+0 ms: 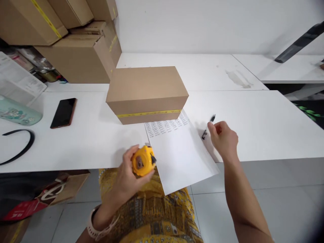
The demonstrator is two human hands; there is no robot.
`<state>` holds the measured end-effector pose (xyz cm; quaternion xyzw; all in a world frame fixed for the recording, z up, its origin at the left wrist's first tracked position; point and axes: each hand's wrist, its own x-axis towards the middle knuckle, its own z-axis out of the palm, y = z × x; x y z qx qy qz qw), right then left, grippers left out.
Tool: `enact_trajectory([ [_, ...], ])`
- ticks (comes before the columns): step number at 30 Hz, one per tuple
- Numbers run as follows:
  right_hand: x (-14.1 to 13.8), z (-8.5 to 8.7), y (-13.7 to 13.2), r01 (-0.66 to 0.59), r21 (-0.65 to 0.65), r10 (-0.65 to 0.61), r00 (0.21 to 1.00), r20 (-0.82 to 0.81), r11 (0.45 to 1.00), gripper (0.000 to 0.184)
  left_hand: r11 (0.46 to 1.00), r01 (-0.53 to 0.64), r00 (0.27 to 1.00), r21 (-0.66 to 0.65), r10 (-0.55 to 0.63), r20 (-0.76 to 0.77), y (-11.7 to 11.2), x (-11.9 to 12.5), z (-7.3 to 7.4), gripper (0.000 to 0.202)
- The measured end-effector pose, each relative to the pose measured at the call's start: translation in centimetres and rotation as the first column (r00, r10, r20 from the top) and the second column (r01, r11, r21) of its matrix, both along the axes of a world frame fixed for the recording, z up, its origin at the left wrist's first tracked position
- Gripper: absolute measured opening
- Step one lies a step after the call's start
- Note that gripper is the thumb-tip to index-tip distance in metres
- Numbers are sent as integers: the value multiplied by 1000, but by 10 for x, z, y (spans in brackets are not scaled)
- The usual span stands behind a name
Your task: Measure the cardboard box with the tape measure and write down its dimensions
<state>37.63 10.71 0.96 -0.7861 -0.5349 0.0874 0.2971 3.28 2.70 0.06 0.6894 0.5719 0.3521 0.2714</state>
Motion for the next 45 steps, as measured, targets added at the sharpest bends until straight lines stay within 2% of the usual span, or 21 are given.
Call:
enact_trajectory([
  [1, 12, -2, 12, 58, -78, -51, 995, 91, 995, 41, 998, -66, 996, -1, 65, -63, 7, -8, 1, 79],
  [3, 28, -7, 32, 102, -227, -52, 975, 215, 969, 47, 985, -174, 961, 4, 170, -217, 21, -23, 2, 79],
  [5, 34, -12, 43, 57, -303, 21, 968, 249, 951, 46, 970, -241, 898, 27, 233, -374, 35, -36, 4, 78],
  [7, 37, -16, 47, -28, -297, 96, 972, 215, 955, 37, 966, -256, 831, 32, 237, -503, 47, -46, 7, 71],
  [9, 42, -19, 45, -93, -215, 114, 989, 89, 972, 33, 972, -233, 786, 19, 200, -585, 56, -53, 10, 60],
  [11, 50, -19, 39, -89, -60, 76, 980, -182, 994, 32, 979, -195, 757, 54, 185, -626, 61, -56, 13, 54],
  [13, 58, -16, 30, -69, 125, 124, 852, -509, 990, 30, 976, -154, 753, 157, 219, -621, 62, -50, 15, 53],
  [15, 62, -9, 20, -63, 273, 241, 679, -693, 960, 27, 966, -85, 802, 245, 212, -558, 59, -31, 18, 44],
  [16, 61, -6, 15, -73, 317, 292, 624, -725, 945, 26, 965, -22, 840, 260, 159, -519, 58, -17, 19, 37],
  [18, 54, 0, 9, -86, 358, 336, 594, -731, 930, 28, 959, 191, 878, 209, -72, -474, 56, 21, 21, 29],
  [19, 48, 2, 7, -90, 364, 341, 609, -716, 927, 27, 934, 319, 849, 159, -206, -486, 57, 42, 22, 31],
  [20, 41, 3, 6, -91, 374, 344, 629, -697, 923, 26, 896, 438, 778, 72, -337, -531, 59, 64, 22, 33],
  [22, 25, 4, 8, -96, 394, 358, 648, -672, 914, 37, 842, 527, 631, -117, -480, -609, 67, 102, 21, 44],
  [25, 2, 4, 14, -198, 338, 389, 568, -726, 920, 55, 806, 515, 494, -292, -558, -667, 81, 136, 20, 72],
  [27, -9, 4, 20, -350, 256, 407, 482, -776, 901, 62, 802, 507, 473, -315, -564, -676, 87, 143, 19, 80],
  [29, -16, 3, 28, -476, 180, 410, 439, -800, 861, 61, 804, 517, 479, -293, -555, -680, 91, 141, 19, 82],
  [33, -27, -2, 46, -490, 57, 335, 500, -799, 870, 43, 781, 571, 468, -253, -563, -681, 95, 128, 17, 82],
  [35, -33, -7, 54, -468, 72, 340, 519, -785, 881, 44, 763, 598, 467, -247, -582, -666, 97, 122, 13, 81],
  [41, -43, -21, 60, -504, 129, 391, 458, -798, 854, 40, 745, 622, 468, -242, -601, -648, 103, 112, -1, 82],
  [43, -42, -22, 58, -471, 129, 389, 512, -765, 873, 38, 742, 627, 467, -236, -601, -649, 103, 111, -3, 82],
  [45, -43, -22, 55, -419, 126, 382, 613, -691, 899, 40, 742, 632, 468, -226, -597, -652, 103, 111, -3, 82],
])
